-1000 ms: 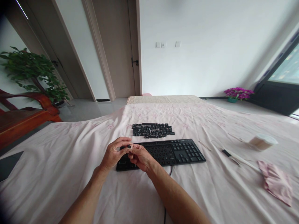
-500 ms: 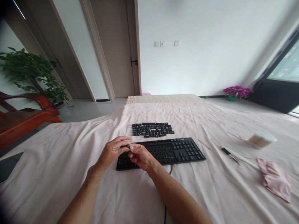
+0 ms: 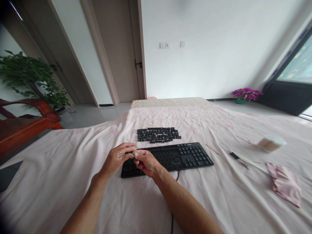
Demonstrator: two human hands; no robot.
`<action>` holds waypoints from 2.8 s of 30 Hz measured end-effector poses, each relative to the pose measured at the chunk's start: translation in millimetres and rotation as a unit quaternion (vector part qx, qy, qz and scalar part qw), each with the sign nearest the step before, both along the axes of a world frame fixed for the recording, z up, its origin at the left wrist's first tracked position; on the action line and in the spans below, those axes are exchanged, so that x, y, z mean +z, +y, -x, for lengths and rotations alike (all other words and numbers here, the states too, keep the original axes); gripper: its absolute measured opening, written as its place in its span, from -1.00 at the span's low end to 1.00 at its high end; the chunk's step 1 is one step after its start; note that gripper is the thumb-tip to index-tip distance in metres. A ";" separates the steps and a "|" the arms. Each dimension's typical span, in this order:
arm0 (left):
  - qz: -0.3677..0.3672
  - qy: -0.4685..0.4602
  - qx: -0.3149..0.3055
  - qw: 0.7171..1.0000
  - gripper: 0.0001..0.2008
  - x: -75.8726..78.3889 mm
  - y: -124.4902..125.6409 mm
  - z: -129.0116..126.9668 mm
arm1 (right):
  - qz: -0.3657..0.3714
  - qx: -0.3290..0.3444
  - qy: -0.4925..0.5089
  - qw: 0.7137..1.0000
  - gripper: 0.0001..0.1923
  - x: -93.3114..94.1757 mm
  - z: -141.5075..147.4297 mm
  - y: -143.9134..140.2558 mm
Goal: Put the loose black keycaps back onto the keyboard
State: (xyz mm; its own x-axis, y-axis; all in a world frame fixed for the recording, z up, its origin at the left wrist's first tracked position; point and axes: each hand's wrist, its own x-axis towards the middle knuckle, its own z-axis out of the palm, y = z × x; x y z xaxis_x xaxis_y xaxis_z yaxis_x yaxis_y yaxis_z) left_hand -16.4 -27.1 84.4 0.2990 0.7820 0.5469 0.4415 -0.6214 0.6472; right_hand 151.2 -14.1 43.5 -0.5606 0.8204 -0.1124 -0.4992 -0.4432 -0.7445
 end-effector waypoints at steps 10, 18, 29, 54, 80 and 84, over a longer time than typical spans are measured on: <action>0.090 -0.078 -0.021 0.993 -0.79 3.7 -3.7 -1.5 | -0.028 0.001 0.011 1.000 -0.65 6.1 2.2 -4.4; 0.096 -0.095 -0.022 0.991 -0.81 3.1 -3.2 0.1 | -0.015 -0.036 0.025 0.999 -0.64 10.9 5.0 -9.3; 0.134 -0.145 0.028 0.980 -0.84 0.1 -1.2 -0.8 | -0.140 -0.242 -0.146 0.949 -0.73 23.2 12.7 -18.8; 0.239 -0.227 0.032 0.943 -0.74 -3.9 -1.7 -5.4 | -0.160 -0.312 -0.151 0.924 -0.74 21.0 12.5 -18.7; 0.350 -0.544 -0.075 0.759 -0.75 -27.4 -2.2 -43.5 | -0.372 -0.403 -0.323 0.771 -0.81 28.6 1.2 -21.3; 0.346 -0.550 -0.074 0.757 -0.73 -29.4 -2.8 -45.3 | -0.388 -0.408 -0.343 0.752 -0.82 26.2 -0.5 -18.9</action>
